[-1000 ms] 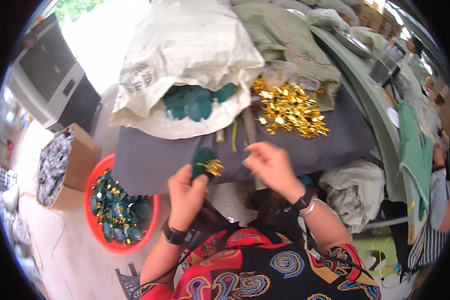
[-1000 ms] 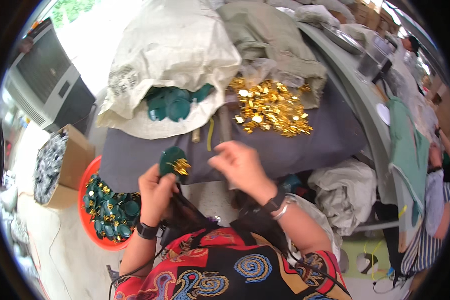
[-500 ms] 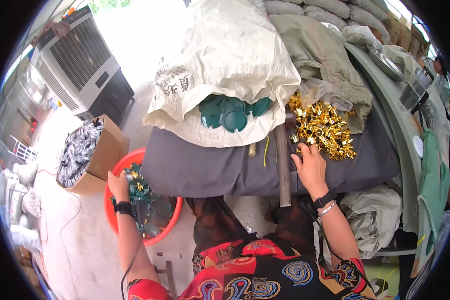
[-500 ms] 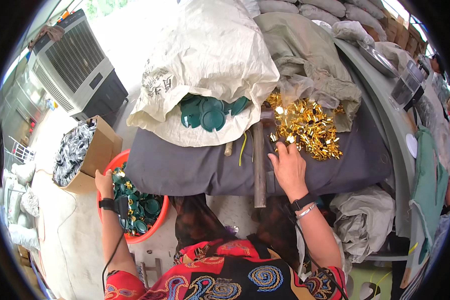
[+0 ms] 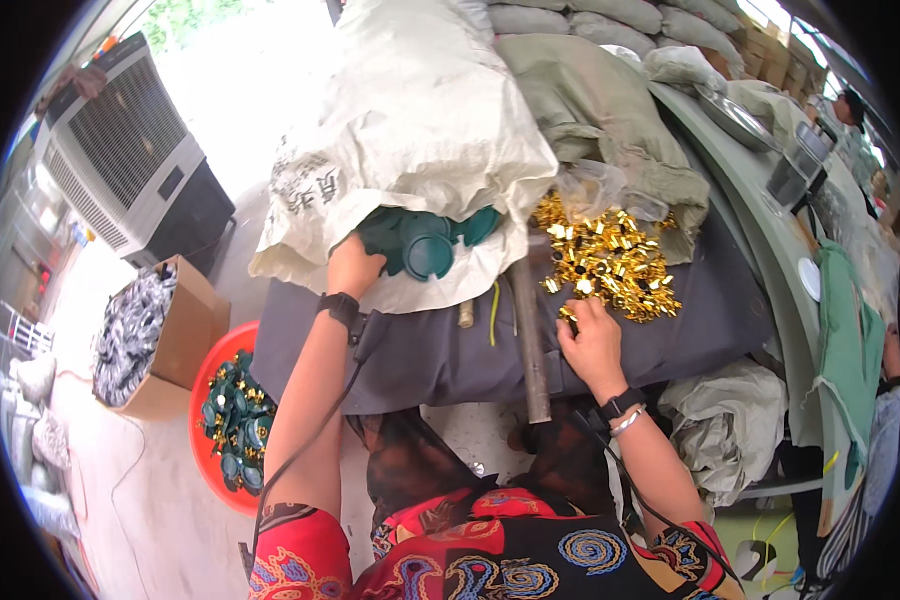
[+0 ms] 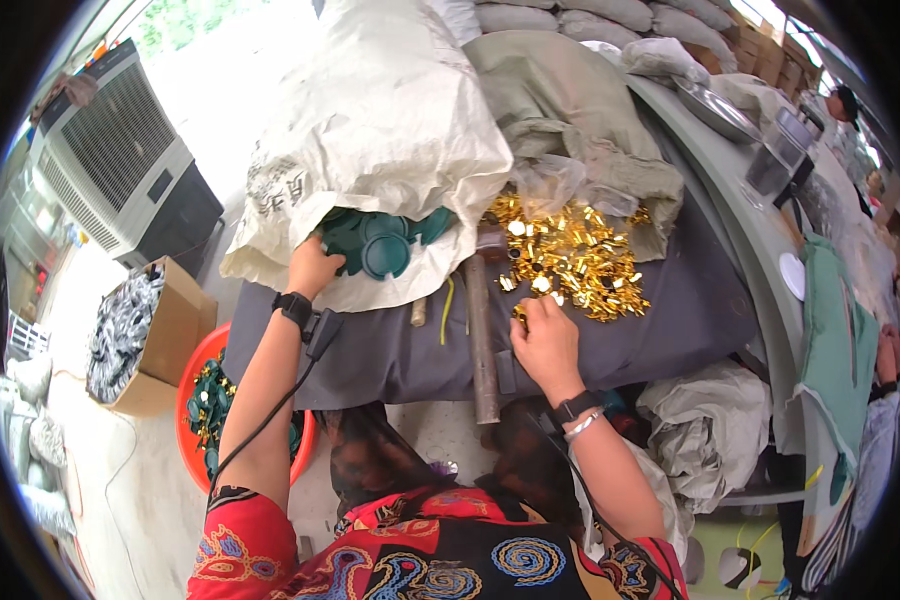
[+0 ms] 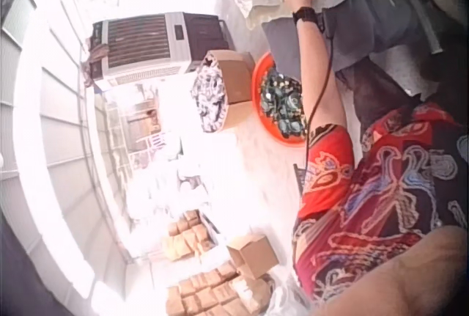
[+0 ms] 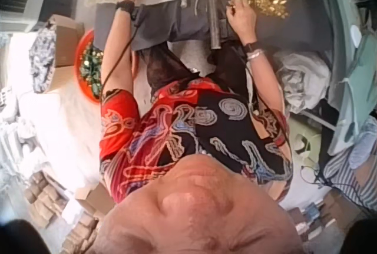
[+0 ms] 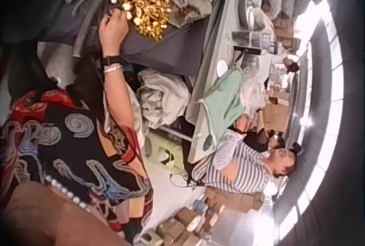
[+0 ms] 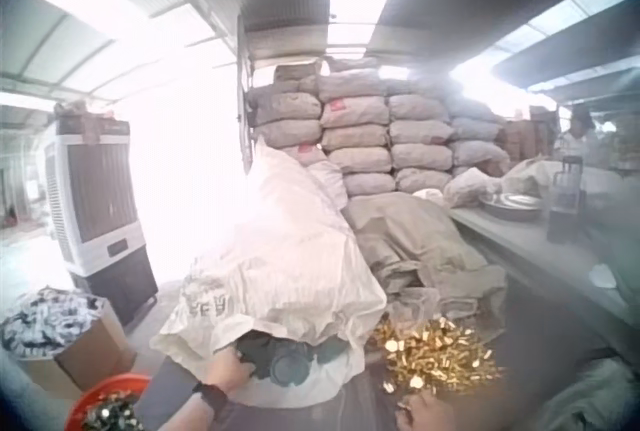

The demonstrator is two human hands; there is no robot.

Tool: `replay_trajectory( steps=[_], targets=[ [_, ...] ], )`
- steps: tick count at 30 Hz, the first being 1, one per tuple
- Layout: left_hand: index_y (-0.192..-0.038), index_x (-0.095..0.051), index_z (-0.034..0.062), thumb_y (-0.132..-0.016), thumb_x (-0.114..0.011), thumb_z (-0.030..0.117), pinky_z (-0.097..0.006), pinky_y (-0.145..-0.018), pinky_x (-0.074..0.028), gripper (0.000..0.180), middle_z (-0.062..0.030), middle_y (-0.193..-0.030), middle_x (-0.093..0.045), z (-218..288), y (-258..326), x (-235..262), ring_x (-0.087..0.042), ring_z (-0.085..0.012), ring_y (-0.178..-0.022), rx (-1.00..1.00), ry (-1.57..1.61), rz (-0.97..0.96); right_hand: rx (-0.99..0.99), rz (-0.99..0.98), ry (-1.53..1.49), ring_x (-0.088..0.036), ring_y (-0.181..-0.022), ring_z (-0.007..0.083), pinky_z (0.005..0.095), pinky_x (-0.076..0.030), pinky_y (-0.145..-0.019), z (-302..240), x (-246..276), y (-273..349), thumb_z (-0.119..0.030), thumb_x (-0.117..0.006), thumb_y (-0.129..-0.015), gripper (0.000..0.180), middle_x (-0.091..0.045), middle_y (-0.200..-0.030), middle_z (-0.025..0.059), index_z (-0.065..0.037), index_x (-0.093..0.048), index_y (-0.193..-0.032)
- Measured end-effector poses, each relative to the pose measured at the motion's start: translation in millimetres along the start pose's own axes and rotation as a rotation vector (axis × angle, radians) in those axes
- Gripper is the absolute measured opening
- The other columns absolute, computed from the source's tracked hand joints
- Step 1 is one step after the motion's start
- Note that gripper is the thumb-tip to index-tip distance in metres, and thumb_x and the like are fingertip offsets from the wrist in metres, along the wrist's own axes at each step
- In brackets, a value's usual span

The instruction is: Assembly of gold decorative ornaments onto green plastic base components.

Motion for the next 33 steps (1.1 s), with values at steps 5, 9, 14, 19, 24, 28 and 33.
replay_trajectory(
  steps=[5, 9, 14, 19, 24, 28, 33],
  targets=[
    [-0.069, -0.059, -0.0037, -0.059, -0.077, 0.014, -0.037, -0.064, -0.048, 0.028, -0.0133, -0.071, -0.063, -21.6, 6.1, -10.1, -0.064, -0.0253, -0.071, 0.254, 0.418, -0.110, 0.027, -0.032, -0.041, -0.059, -0.075, 0.0317, 0.0414, -0.048, -0.064, -0.4, 1.8, -1.5, -0.009, -0.066, -0.077, 0.022, -0.057, -0.087, 0.0116, -0.005, -0.060, -0.097],
    [-0.085, -0.058, -0.0011, -0.074, -0.065, 0.006, -0.027, -0.042, -0.041, 0.015, -0.0061, -0.068, -0.058, 2.8, 34.0, 10.9, -0.057, -0.0147, -0.050, 0.367, 0.672, -0.290, 0.064, 0.009, -0.025, -0.060, -0.076, 0.0324, 0.0411, -0.048, -0.065, 6.6, -0.1, 3.1, -0.009, -0.065, -0.079, 0.022, -0.057, -0.089, 0.0122, -0.006, -0.060, -0.101],
    [-0.093, -0.056, -0.0036, -0.080, -0.055, 0.005, -0.024, -0.034, -0.041, 0.015, -0.0086, -0.070, -0.059, 37.6, 93.0, 44.6, -0.059, -0.0174, -0.045, 0.378, 1.114, -0.429, -0.023, 0.024, -0.316, -0.063, -0.074, 0.0256, 0.0330, -0.051, -0.066, 10.2, 2.7, 5.3, -0.004, -0.064, -0.081, 0.024, -0.062, -0.089, 0.0112, -0.003, -0.058, -0.104],
    [-0.090, -0.061, -0.0039, -0.082, -0.054, 0.002, -0.022, -0.037, -0.040, 0.013, -0.0061, -0.067, -0.060, 98.6, 169.4, 69.9, -0.056, -0.0109, -0.045, 0.344, 1.238, -0.532, -0.270, -0.354, -1.203, -0.060, -0.076, 0.0084, 0.0226, -0.051, -0.068, -51.8, 23.5, 23.8, 0.000, -0.058, -0.088, 0.024, -0.062, -0.087, 0.0031, -0.001, -0.056, -0.111],
    [-0.088, -0.062, -0.0026, -0.084, -0.054, 0.003, -0.021, -0.042, -0.040, 0.011, -0.0017, -0.065, -0.059, 143.4, 206.9, 84.6, -0.054, -0.0065, -0.048, 0.239, 1.215, -0.541, -0.176, -0.513, -1.281, -0.061, -0.080, 0.0091, 0.0229, -0.051, -0.072, -85.3, 35.0, 36.6, -0.005, -0.058, -0.090, 0.024, -0.060, -0.097, 0.0036, -0.001, -0.056, -0.114],
    [-0.093, -0.062, -0.0026, -0.084, -0.054, 0.002, -0.020, -0.040, -0.039, 0.013, -0.0016, -0.068, -0.060, 148.8, 217.3, 81.8, -0.054, -0.0060, -0.049, 0.149, 1.150, -0.535, -0.165, -0.503, -1.256, -0.062, -0.080, 0.0094, 0.0232, -0.051, -0.071, -84.2, 38.8, 41.6, -0.005, -0.058, -0.090, 0.025, -0.059, -0.096, 0.0031, -0.001, -0.056, -0.114],
    [-0.087, -0.061, -0.0025, -0.083, -0.054, 0.000, -0.021, -0.043, -0.040, 0.008, -0.0007, -0.066, -0.059, 151.1, 227.8, 75.9, -0.054, -0.0058, -0.050, 0.062, 1.076, -0.464, 0.040, -0.419, -0.911, -0.061, -0.079, 0.0119, 0.0252, -0.051, -0.067, -93.1, 49.4, 38.8, -0.004, -0.058, -0.089, 0.020, -0.058, -0.089, 0.0046, 0.001, -0.057, -0.109]
  ],
)
Point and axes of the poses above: each hand's wrist, its own y-axis away from the middle knuckle, its own x-axis out of the back of the hand, z = x × y, the point moved 2 cm from there along -y, towards the middle knuckle
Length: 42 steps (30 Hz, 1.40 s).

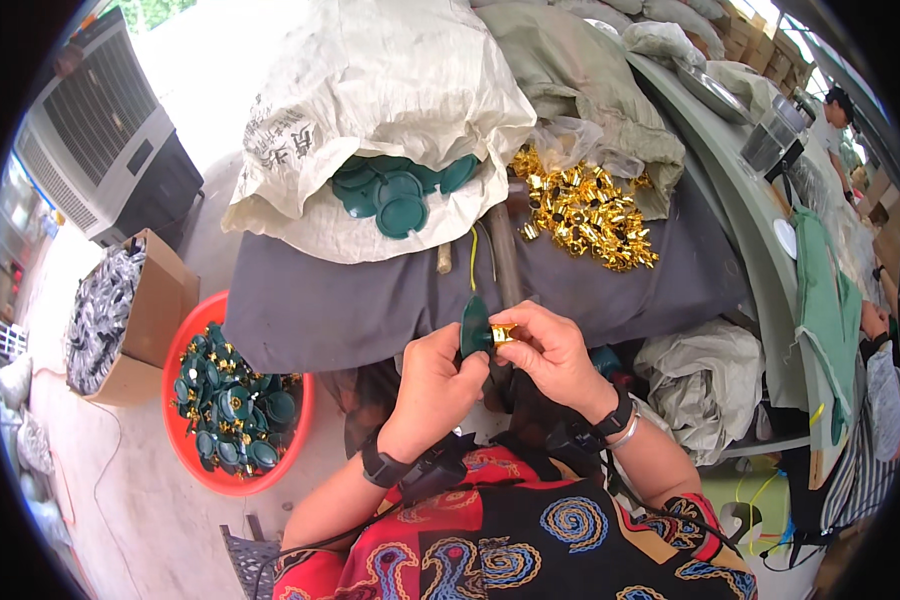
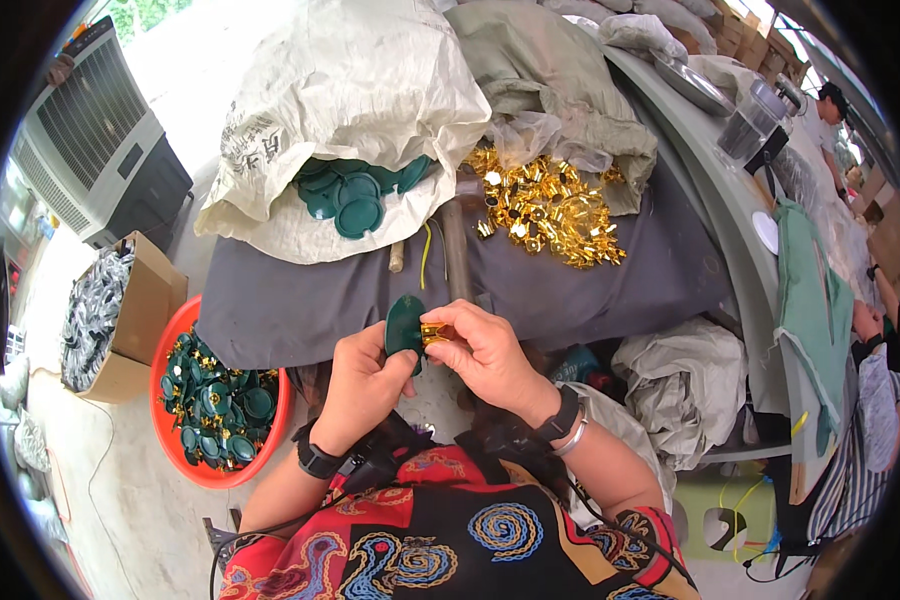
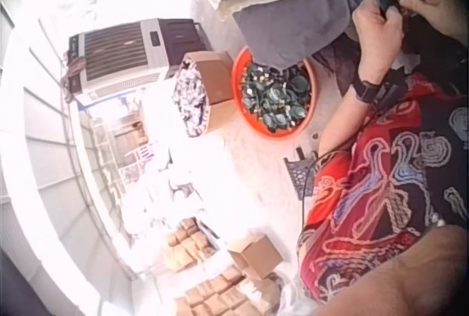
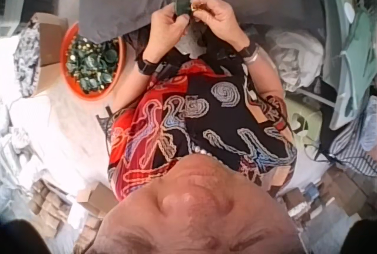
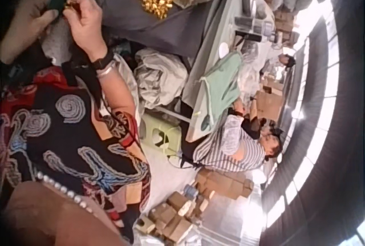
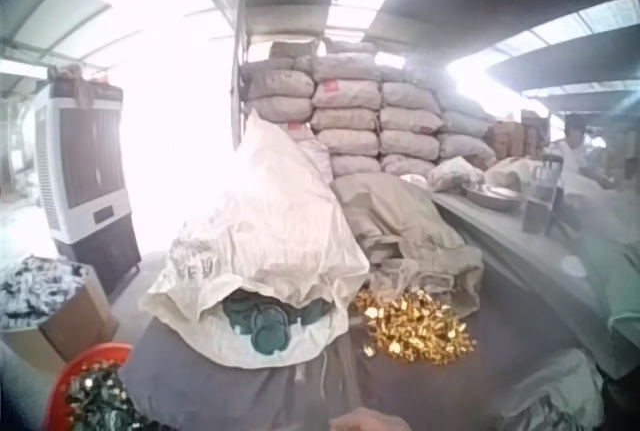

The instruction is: Assembly of gold decorative ornaments onto green plastic base components.

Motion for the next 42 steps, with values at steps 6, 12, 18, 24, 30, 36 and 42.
replay_trajectory(
  steps=[6, 12, 18, 24, 30, 36, 42],
  targets=[
    [-0.084, -0.059, -0.0021, -0.077, -0.058, 0.000, -0.030, -0.044, -0.041, 0.007, -0.0072, -0.061, -0.054, -1.3, 2.6, -4.5, -0.054, -0.0192, -0.049, -0.303, -0.360, 0.110, 0.212, 0.012, 0.398, -0.061, -0.070, 0.0138, 0.0269, -0.050, -0.060, -8.7, -2.6, -6.4, -0.001, -0.060, -0.086, 0.018, -0.060, -0.085, 0.0060, 0.002, -0.056, -0.103],
    [-0.104, -0.051, -0.0084, -0.074, -0.065, 0.015, -0.036, -0.046, -0.045, 0.041, -0.0118, -0.075, -0.051, 6.1, 14.6, -2.1, -0.056, -0.0260, -0.055, -0.682, -0.912, 0.120, -0.479, 0.061, -0.619, -0.059, -0.059, 0.0109, 0.0249, -0.050, -0.051, 7.9, -21.4, -2.6, -0.009, -0.055, -0.091, 0.017, -0.061, -0.078, 0.0060, 0.005, -0.056, -0.102],
    [-0.085, -0.058, -0.0012, -0.076, -0.059, 0.005, -0.033, -0.048, -0.042, 0.011, -0.0124, -0.064, -0.056, -23.1, 3.9, 58.8, -0.057, -0.0174, -0.055, -0.306, -0.282, 0.341, -0.434, 0.044, -0.410, -0.060, -0.061, 0.0115, 0.0245, -0.053, -0.055, 7.0, -13.3, -9.1, -0.010, -0.055, -0.092, 0.022, -0.062, -0.082, 0.0077, 0.004, -0.057, -0.108],
    [-0.094, -0.060, 0.0011, -0.081, -0.057, 0.008, -0.022, -0.041, -0.042, 0.015, -0.0059, -0.072, -0.063, -41.1, 16.1, 246.8, -0.056, -0.0116, -0.047, -0.142, 0.111, 0.903, -0.308, 0.347, 0.010, -0.055, -0.058, 0.0069, 0.0207, -0.047, -0.050, 65.6, 73.2, 0.8, -0.013, -0.056, -0.092, 0.022, -0.059, -0.080, 0.0047, 0.003, -0.057, -0.106],
    [-0.106, -0.047, -0.0039, -0.082, -0.063, 0.020, -0.029, -0.047, -0.049, 0.037, -0.0138, -0.084, -0.060, -124.7, 64.0, 425.0, -0.065, -0.0213, -0.065, 0.213, -0.829, 1.416, -0.297, 0.433, 0.046, -0.052, -0.053, 0.0048, 0.0197, -0.043, -0.047, 95.8, 77.4, -17.4, -0.012, -0.062, -0.088, 0.013, -0.058, -0.068, 0.0003, -0.001, -0.062, -0.095],
    [-0.103, -0.065, 0.0018, -0.077, -0.064, 0.008, -0.030, -0.066, -0.049, 0.026, -0.0141, -0.093, -0.067, -41.1, -63.5, 202.0, -0.062, -0.0212, -0.071, -0.303, -0.886, 0.642, -0.106, 0.533, 0.406, -0.058, -0.063, 0.0117, 0.0257, -0.046, -0.059, 106.3, 90.2, -8.2, -0.008, -0.066, -0.081, 0.010, -0.061, -0.071, 0.0062, 0.000, -0.063, -0.087],
    [-0.112, -0.059, -0.0001, -0.080, -0.065, 0.027, -0.039, -0.071, -0.050, 0.042, -0.0189, -0.104, -0.062, -44.9, -145.7, 102.1, -0.062, -0.0325, -0.083, -0.297, -1.011, 0.261, -0.064, 0.453, 0.496, -0.062, -0.066, 0.0217, 0.0307, -0.048, -0.060, 94.6, 79.4, -12.7, -0.009, -0.067, -0.080, 0.012, -0.061, -0.076, 0.0112, -0.001, -0.062, -0.088]
  ],
)
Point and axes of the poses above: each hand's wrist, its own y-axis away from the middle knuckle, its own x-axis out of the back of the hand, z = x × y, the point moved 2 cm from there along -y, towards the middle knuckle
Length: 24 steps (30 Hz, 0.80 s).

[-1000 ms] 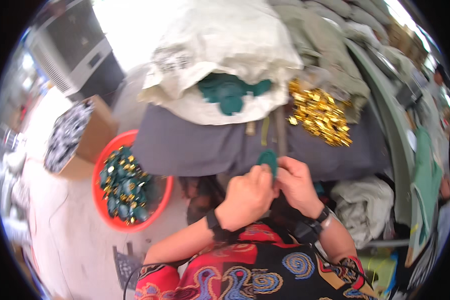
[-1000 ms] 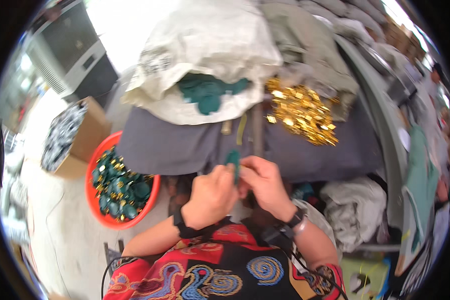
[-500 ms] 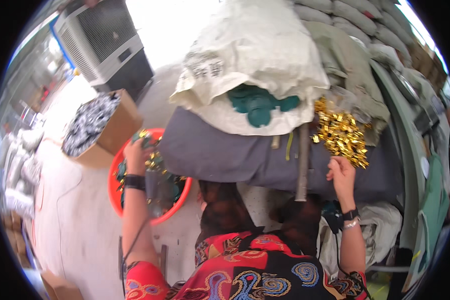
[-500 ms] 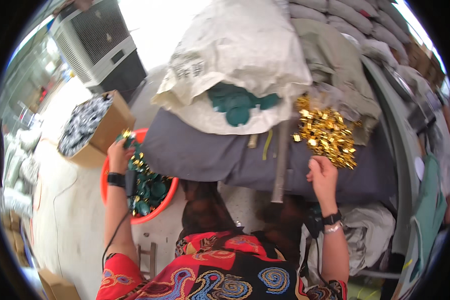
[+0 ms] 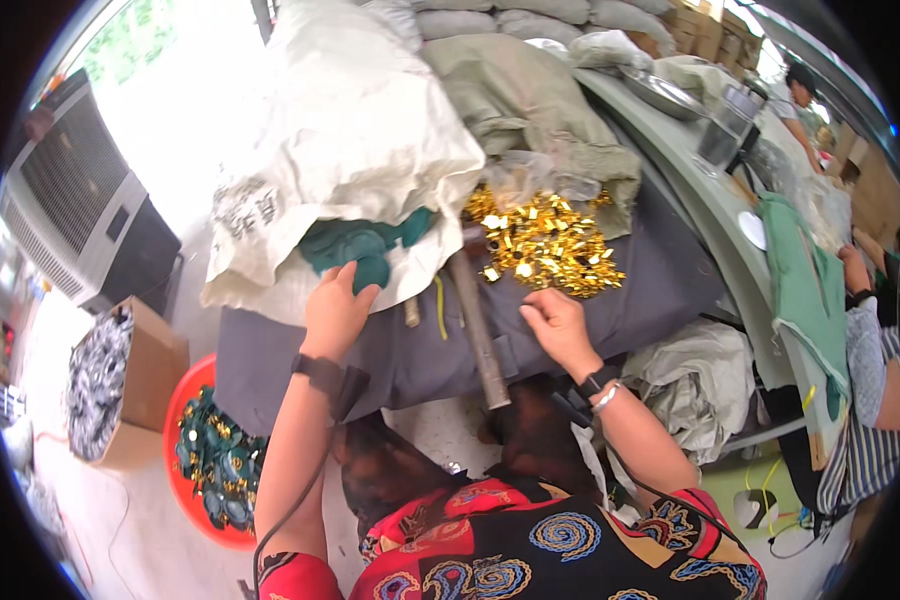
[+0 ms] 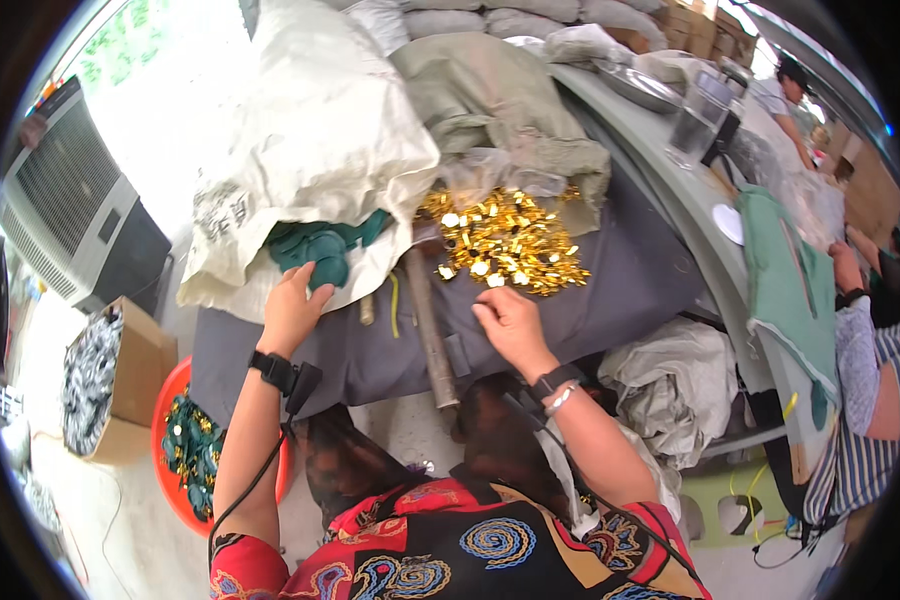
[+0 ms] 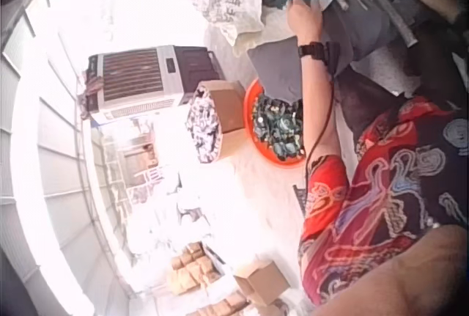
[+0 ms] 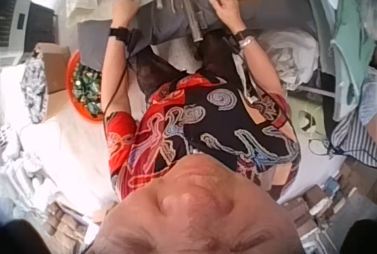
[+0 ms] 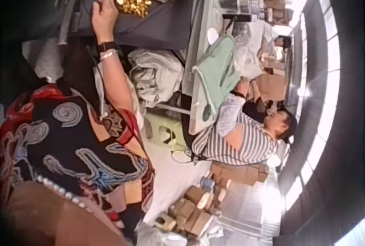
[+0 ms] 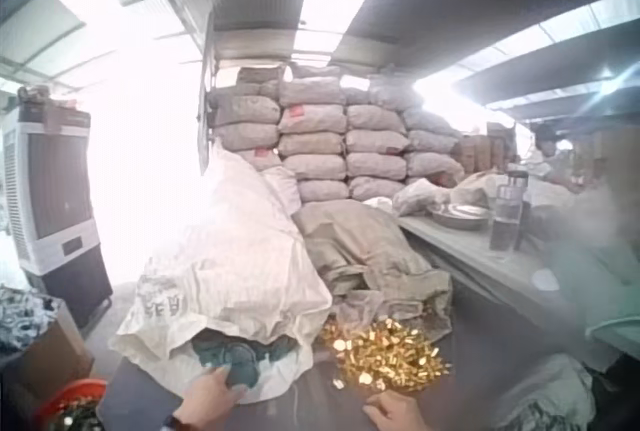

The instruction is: Assembly of gold decorative ornaments onto green plastic base components.

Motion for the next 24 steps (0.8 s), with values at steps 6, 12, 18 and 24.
replay_trajectory(
  steps=[6, 12, 18, 24],
  targets=[
    [-0.106, -0.057, 0.0003, -0.073, -0.070, 0.046, -0.043, -0.076, -0.051, 0.058, -0.0251, -0.104, -0.059, 12.5, -30.5, -31.9, -0.061, -0.0386, -0.092, 0.119, -0.322, -0.243, -0.146, 0.054, -0.041, -0.054, -0.058, 0.0186, 0.0305, -0.045, -0.057, 6.9, 0.2, -0.7, -0.010, -0.068, -0.080, 0.024, -0.057, -0.068, 0.0083, 0.000, -0.058, -0.099],
    [-0.073, -0.063, -0.0013, -0.076, -0.057, 0.023, -0.047, -0.066, -0.052, 0.025, -0.0237, -0.072, -0.063, 21.3, -22.4, -26.5, -0.064, -0.0392, -0.072, -0.094, -0.315, -0.220, -0.061, 0.021, 0.037, -0.052, -0.062, 0.0159, 0.0294, -0.044, -0.056, 7.2, 1.8, -6.5, -0.008, -0.068, -0.080, 0.031, -0.055, -0.074, 0.0063, -0.002, -0.057, -0.108],
    [-0.070, -0.061, -0.0020, -0.077, -0.058, 0.017, -0.049, -0.065, -0.048, 0.020, -0.0243, -0.065, -0.060, 18.4, 20.9, -8.6, -0.060, -0.0415, -0.066, -0.126, -0.185, -0.056, 0.225, -0.105, 0.302, -0.060, -0.081, 0.0365, 0.0455, -0.047, -0.069, -27.5, -18.6, -38.2, -0.008, -0.056, -0.086, 0.026, -0.054, -0.098, 0.0178, -0.003, -0.057, -0.111],
    [-0.077, -0.060, -0.0025, -0.082, -0.060, 0.016, -0.045, -0.066, -0.047, 0.019, -0.0204, -0.083, -0.061, 28.6, 62.0, 14.4, -0.059, -0.0412, -0.074, 0.036, 0.083, 0.040, 0.092, -0.315, 0.676, -0.060, -0.077, 0.0407, 0.0493, -0.050, -0.069, -27.3, -42.2, -58.7, -0.011, -0.048, -0.087, 0.014, -0.051, -0.094, 0.0234, -0.001, -0.057, -0.091]
  ],
)
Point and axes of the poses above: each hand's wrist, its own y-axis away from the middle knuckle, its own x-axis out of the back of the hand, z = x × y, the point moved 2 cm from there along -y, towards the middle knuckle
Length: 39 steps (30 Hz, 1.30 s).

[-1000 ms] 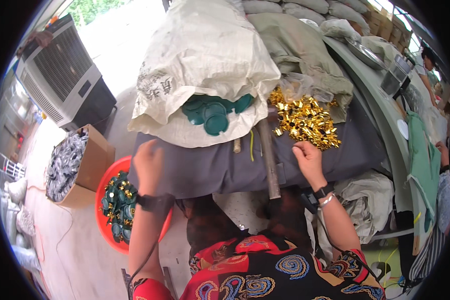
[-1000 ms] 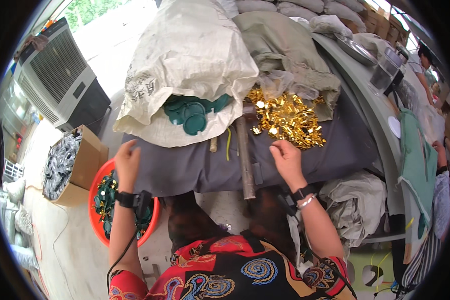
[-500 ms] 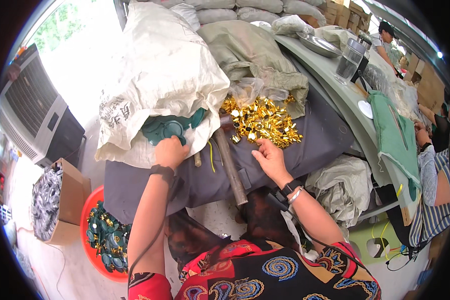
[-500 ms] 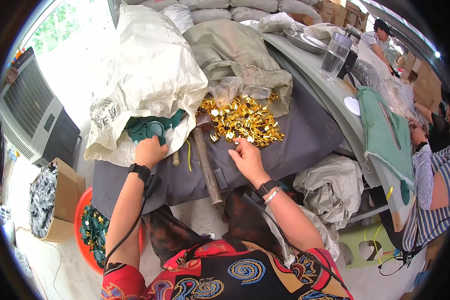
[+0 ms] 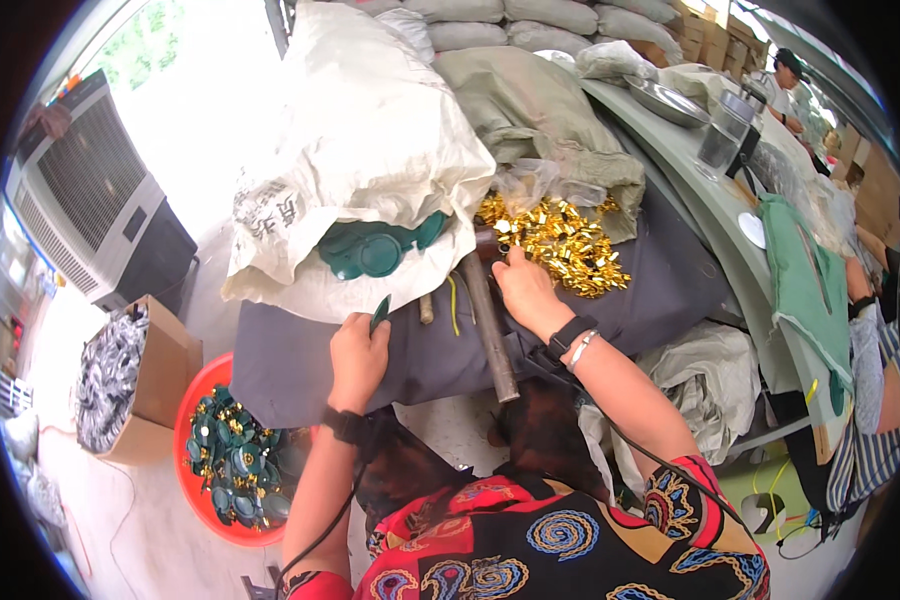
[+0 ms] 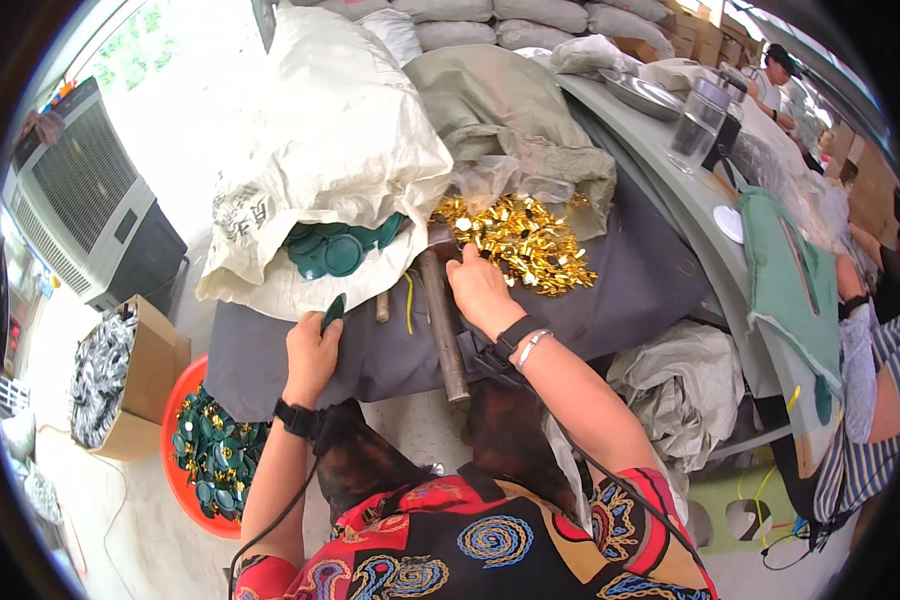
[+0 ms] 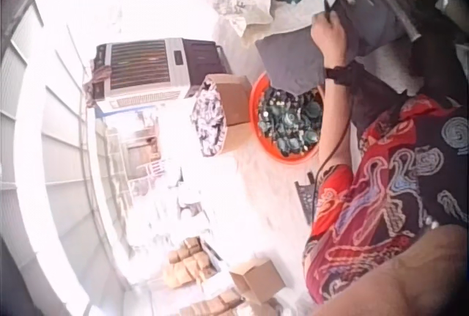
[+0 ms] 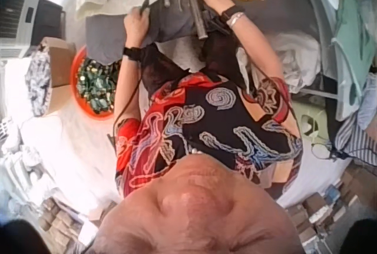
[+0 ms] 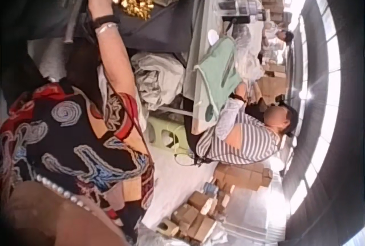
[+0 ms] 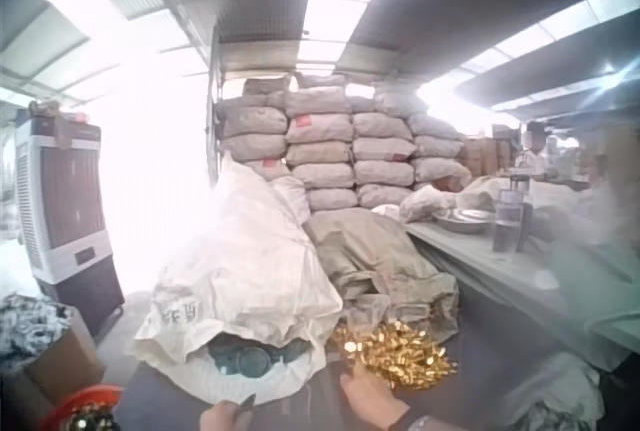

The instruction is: Assembly of gold decorative ornaments onto green plastic base components.

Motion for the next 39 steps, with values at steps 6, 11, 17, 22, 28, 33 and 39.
replay_trajectory(
  steps=[6, 11, 17, 22, 28, 33, 39],
  targets=[
    [-0.088, -0.064, -0.0012, -0.088, -0.058, 0.015, -0.026, -0.051, -0.043, 0.018, -0.0067, -0.070, -0.062, 1.0, 50.2, 5.5, -0.057, -0.0153, -0.055, 0.467, 0.890, -0.011, 0.137, 0.062, -0.080, -0.059, -0.078, 0.0391, 0.0455, -0.048, -0.067, 8.2, -4.4, 21.6, -0.002, -0.059, -0.077, 0.011, -0.055, -0.095, 0.0180, -0.002, -0.052, -0.086],
    [-0.096, -0.060, -0.0012, -0.089, -0.055, 0.013, -0.021, -0.040, -0.038, 0.017, -0.0075, -0.073, -0.064, 25.2, 69.4, 4.8, -0.057, -0.0136, -0.049, 0.688, 1.229, -0.176, 0.139, 0.136, -0.172, -0.058, -0.078, 0.0380, 0.0446, -0.048, -0.068, 9.6, 2.1, 31.5, -0.002, -0.060, -0.077, 0.021, -0.054, -0.089, 0.0174, -0.002, -0.053, -0.096],
    [-0.099, -0.059, -0.0014, -0.084, -0.054, 0.006, -0.021, -0.041, -0.039, 0.018, -0.0080, -0.077, -0.064, 54.1, 74.2, 4.6, -0.058, -0.0127, -0.051, 0.704, 1.288, -0.303, 0.026, -0.064, -0.761, -0.060, -0.071, 0.0180, 0.0291, -0.051, -0.065, -15.8, 35.3, 44.0, -0.005, -0.064, -0.082, 0.024, -0.059, -0.086, 0.0111, 0.000, -0.058, -0.105],
    [-0.098, -0.059, -0.0020, -0.083, -0.054, 0.005, -0.020, -0.042, -0.040, 0.017, -0.0063, -0.077, -0.064, 82.0, 73.2, 15.2, -0.058, -0.0106, -0.052, 0.618, 1.240, -0.368, 0.012, -0.446, -1.557, -0.060, -0.077, 0.0093, 0.0242, -0.052, -0.070, -62.9, 52.9, 88.0, -0.003, -0.056, -0.090, 0.025, -0.061, -0.095, 0.0041, 0.001, -0.055, -0.115],
    [-0.098, -0.059, -0.0015, -0.085, -0.050, 0.003, -0.022, -0.048, -0.045, 0.016, -0.0024, -0.077, -0.062, 93.5, 72.7, 18.6, -0.056, -0.0070, -0.055, 0.559, 1.146, -0.387, 0.019, -0.442, -1.474, -0.060, -0.078, 0.0086, 0.0241, -0.052, -0.070, -71.6, 49.0, 99.3, -0.003, -0.057, -0.090, 0.025, -0.061, -0.094, 0.0037, 0.001, -0.054, -0.114],
    [-0.095, -0.057, -0.0022, -0.083, -0.050, 0.000, -0.024, -0.049, -0.046, 0.015, -0.0024, -0.072, -0.061, 94.6, 74.5, 17.5, -0.056, -0.0078, -0.054, 0.528, 1.102, -0.379, 0.432, -0.124, -0.875, -0.062, -0.075, 0.0266, 0.0326, -0.050, -0.065, -78.0, 60.3, 97.5, -0.002, -0.064, -0.081, 0.028, -0.055, -0.090, 0.0119, 0.002, -0.053, -0.107],
    [-0.087, -0.055, -0.0042, -0.077, -0.048, -0.002, -0.030, -0.047, -0.046, 0.012, -0.0092, -0.060, -0.058, 94.6, 74.0, 16.4, -0.058, -0.0148, -0.048, 0.340, 0.902, -0.286, 0.496, -0.130, -0.737, -0.059, -0.077, 0.0366, 0.0407, -0.048, -0.065, -83.5, 65.7, 95.7, -0.002, -0.067, -0.077, 0.033, -0.054, -0.090, 0.0163, 0.001, -0.050, -0.106]
  ],
)
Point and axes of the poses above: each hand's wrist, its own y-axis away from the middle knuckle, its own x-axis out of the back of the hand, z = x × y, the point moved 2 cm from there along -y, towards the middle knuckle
